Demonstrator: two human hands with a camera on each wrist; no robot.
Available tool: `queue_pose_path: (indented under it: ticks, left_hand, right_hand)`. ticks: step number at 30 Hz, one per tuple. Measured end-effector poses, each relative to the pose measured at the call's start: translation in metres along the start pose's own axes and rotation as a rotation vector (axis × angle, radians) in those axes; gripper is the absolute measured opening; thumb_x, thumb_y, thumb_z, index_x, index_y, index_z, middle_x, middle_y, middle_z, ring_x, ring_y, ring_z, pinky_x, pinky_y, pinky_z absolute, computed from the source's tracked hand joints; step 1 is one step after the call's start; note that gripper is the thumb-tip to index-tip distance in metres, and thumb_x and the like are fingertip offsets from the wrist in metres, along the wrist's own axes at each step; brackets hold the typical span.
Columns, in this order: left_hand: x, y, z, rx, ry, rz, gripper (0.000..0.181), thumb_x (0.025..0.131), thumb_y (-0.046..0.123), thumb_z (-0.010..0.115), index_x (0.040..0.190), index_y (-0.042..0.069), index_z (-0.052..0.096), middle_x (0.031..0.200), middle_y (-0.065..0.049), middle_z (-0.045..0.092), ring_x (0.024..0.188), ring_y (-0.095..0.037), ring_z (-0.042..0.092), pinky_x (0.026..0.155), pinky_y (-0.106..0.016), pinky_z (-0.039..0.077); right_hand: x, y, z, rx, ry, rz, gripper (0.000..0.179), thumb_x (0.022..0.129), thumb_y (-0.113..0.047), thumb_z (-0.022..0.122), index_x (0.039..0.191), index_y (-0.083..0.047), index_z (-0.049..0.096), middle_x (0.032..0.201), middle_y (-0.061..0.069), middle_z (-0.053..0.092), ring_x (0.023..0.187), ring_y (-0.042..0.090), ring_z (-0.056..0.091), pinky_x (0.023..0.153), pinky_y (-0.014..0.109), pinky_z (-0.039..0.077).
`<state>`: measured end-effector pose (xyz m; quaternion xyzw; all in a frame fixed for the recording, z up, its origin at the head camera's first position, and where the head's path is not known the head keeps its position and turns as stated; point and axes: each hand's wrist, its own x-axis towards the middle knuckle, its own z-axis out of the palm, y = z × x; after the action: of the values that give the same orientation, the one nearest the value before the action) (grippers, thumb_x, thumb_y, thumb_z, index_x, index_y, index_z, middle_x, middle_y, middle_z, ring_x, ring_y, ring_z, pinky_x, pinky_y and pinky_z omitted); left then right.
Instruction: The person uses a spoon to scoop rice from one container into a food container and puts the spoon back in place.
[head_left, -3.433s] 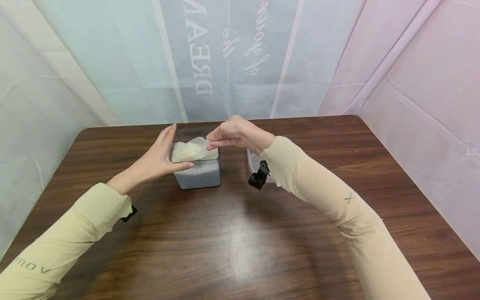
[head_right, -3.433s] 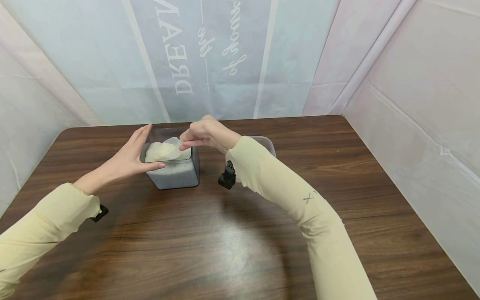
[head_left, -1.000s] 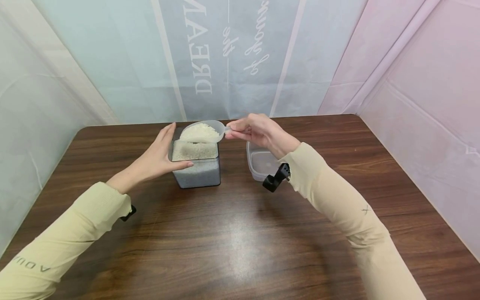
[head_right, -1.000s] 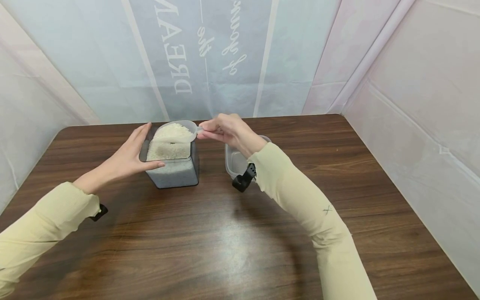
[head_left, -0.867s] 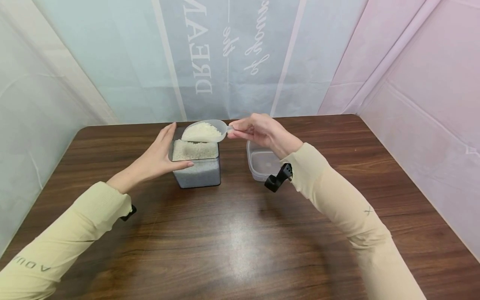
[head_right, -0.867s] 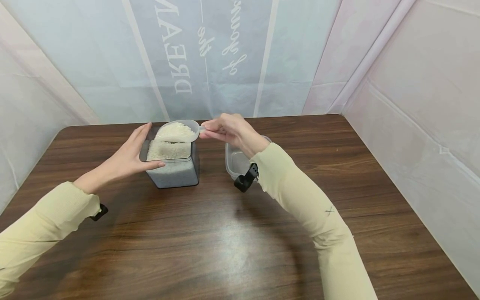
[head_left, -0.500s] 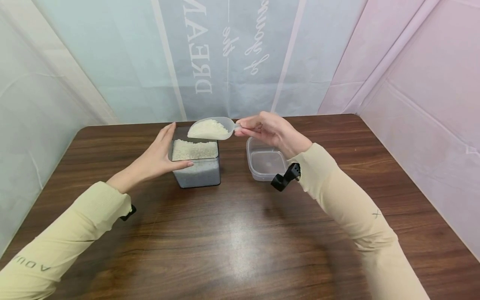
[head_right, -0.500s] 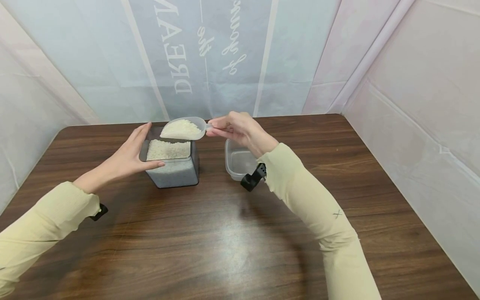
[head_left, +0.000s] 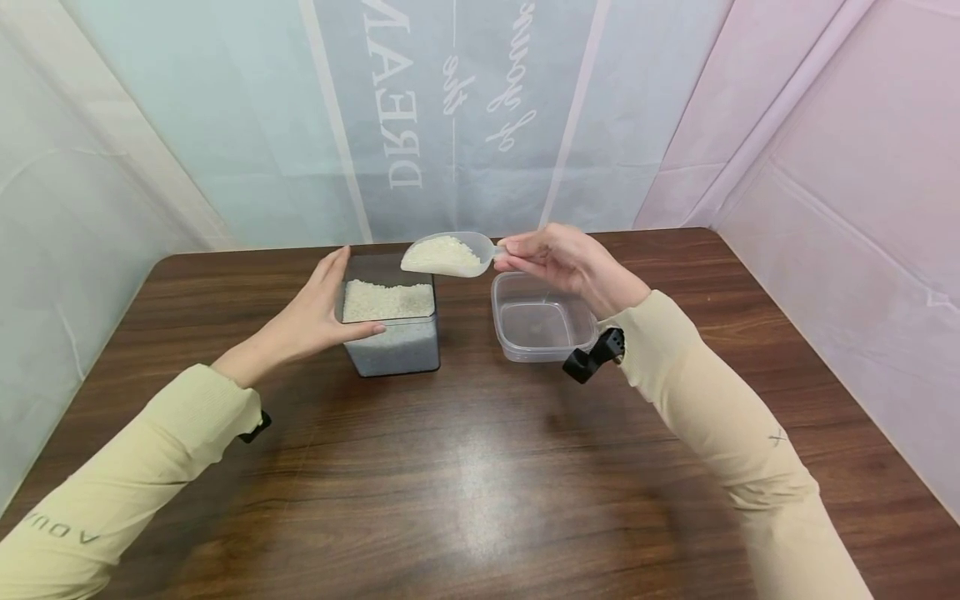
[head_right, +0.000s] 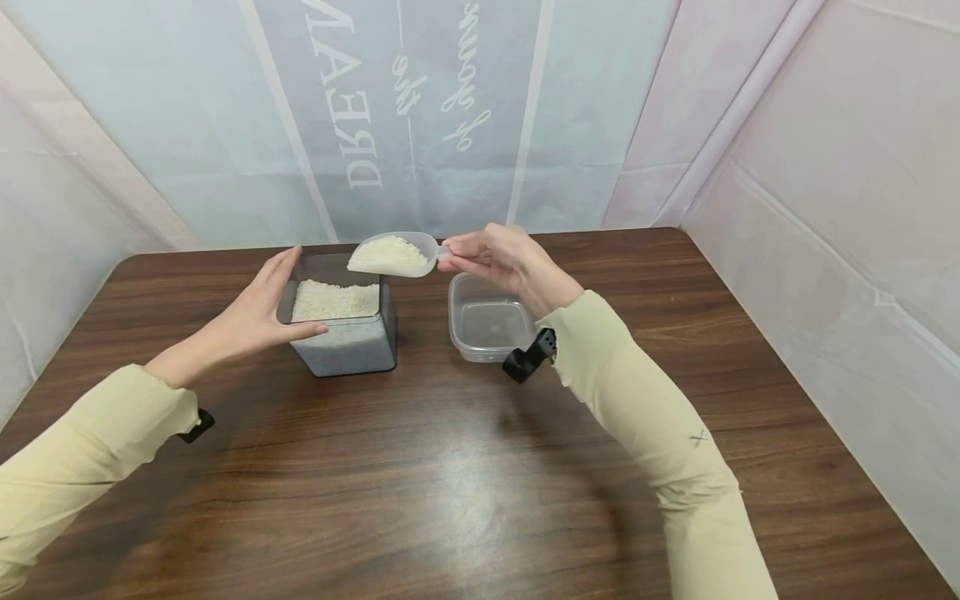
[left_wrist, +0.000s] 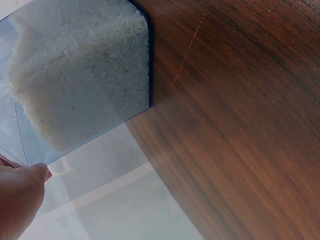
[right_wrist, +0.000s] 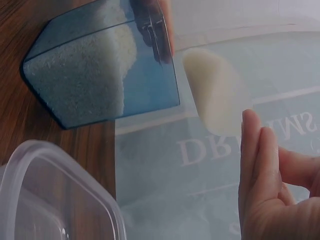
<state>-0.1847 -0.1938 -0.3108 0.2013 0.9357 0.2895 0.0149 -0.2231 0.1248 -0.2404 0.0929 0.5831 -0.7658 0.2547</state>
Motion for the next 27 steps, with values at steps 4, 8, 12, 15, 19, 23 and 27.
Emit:
queue_pose_path:
  ticks: [4, 8, 12, 15, 19, 23, 27]
  left_hand:
    - [-0.001, 0.000, 0.000, -0.003, -0.001, 0.000, 0.110, 0.075, 0.045, 0.070, 0.146, 0.005, -0.004, 0.150, -0.016, 0.003, 0.135, -0.034, 0.014, 0.103, -0.053, 0.022]
    - [0.000, 0.000, 0.000, -0.005, -0.001, 0.002, 0.110, 0.075, 0.045, 0.070, 0.146, 0.005, -0.004, 0.150, -0.016, 0.003, 0.135, -0.034, 0.014, 0.103, -0.053, 0.022]
    - [0.000, 0.000, 0.000, -0.002, 0.003, 0.004, 0.111, 0.074, 0.046, 0.070, 0.146, 0.004, -0.003, 0.150, -0.017, 0.004, 0.135, -0.034, 0.013, 0.103, -0.053, 0.021]
    - [0.000, -0.001, 0.001, 0.002, 0.008, 0.007, 0.111, 0.074, 0.046, 0.071, 0.146, 0.003, -0.003, 0.149, -0.018, 0.005, 0.135, -0.034, 0.013, 0.103, -0.053, 0.021]
    - [0.000, -0.001, 0.001, -0.003, 0.006, 0.004, 0.111, 0.074, 0.046, 0.071, 0.146, 0.004, -0.003, 0.150, -0.018, 0.004, 0.135, -0.034, 0.013, 0.103, -0.053, 0.021]
    - [0.000, -0.001, 0.001, -0.012, 0.003, 0.001, 0.111, 0.074, 0.046, 0.071, 0.146, 0.004, -0.003, 0.150, -0.017, 0.004, 0.135, -0.033, 0.013, 0.103, -0.053, 0.021]
    - [0.000, 0.000, 0.001, -0.017, 0.001, 0.000, 0.111, 0.074, 0.045, 0.071, 0.146, 0.005, -0.004, 0.150, -0.016, 0.003, 0.136, -0.034, 0.013, 0.103, -0.053, 0.021]
  right_hand:
    - [-0.002, -0.001, -0.006, 0.001, -0.003, -0.007, 0.015, 0.084, 0.010, 0.054, 0.096, 0.007, 0.063, 0.079, 0.016, 0.067, 0.071, 0.022, 0.067, 0.070, 0.018, 0.050]
    - [-0.004, -0.001, -0.013, -0.002, 0.000, -0.025, 0.017, 0.085, 0.012, 0.050, 0.085, 0.005, 0.065, 0.082, 0.015, 0.067, 0.072, 0.021, 0.067, 0.071, 0.020, 0.050]
    - [-0.003, 0.000, -0.018, 0.007, -0.005, -0.021, 0.018, 0.085, 0.013, 0.049, 0.086, 0.006, 0.065, 0.081, 0.016, 0.067, 0.071, 0.022, 0.067, 0.071, 0.020, 0.051]
    - [-0.002, 0.001, -0.023, 0.023, -0.009, -0.010, 0.018, 0.086, 0.013, 0.049, 0.084, 0.006, 0.066, 0.080, 0.016, 0.067, 0.070, 0.022, 0.067, 0.071, 0.019, 0.051]
    - [-0.002, 0.001, -0.031, 0.029, -0.023, -0.012, 0.021, 0.085, 0.013, 0.049, 0.081, 0.005, 0.069, 0.081, 0.016, 0.067, 0.071, 0.021, 0.067, 0.070, 0.019, 0.051]
    - [-0.003, 0.001, -0.036, 0.030, -0.028, -0.012, 0.020, 0.086, 0.012, 0.050, 0.081, 0.005, 0.069, 0.080, 0.017, 0.067, 0.071, 0.022, 0.067, 0.070, 0.018, 0.050]
    - [-0.003, 0.002, -0.042, 0.042, -0.011, -0.002, 0.021, 0.087, 0.012, 0.049, 0.082, 0.005, 0.068, 0.077, 0.019, 0.067, 0.069, 0.023, 0.067, 0.069, 0.019, 0.051]
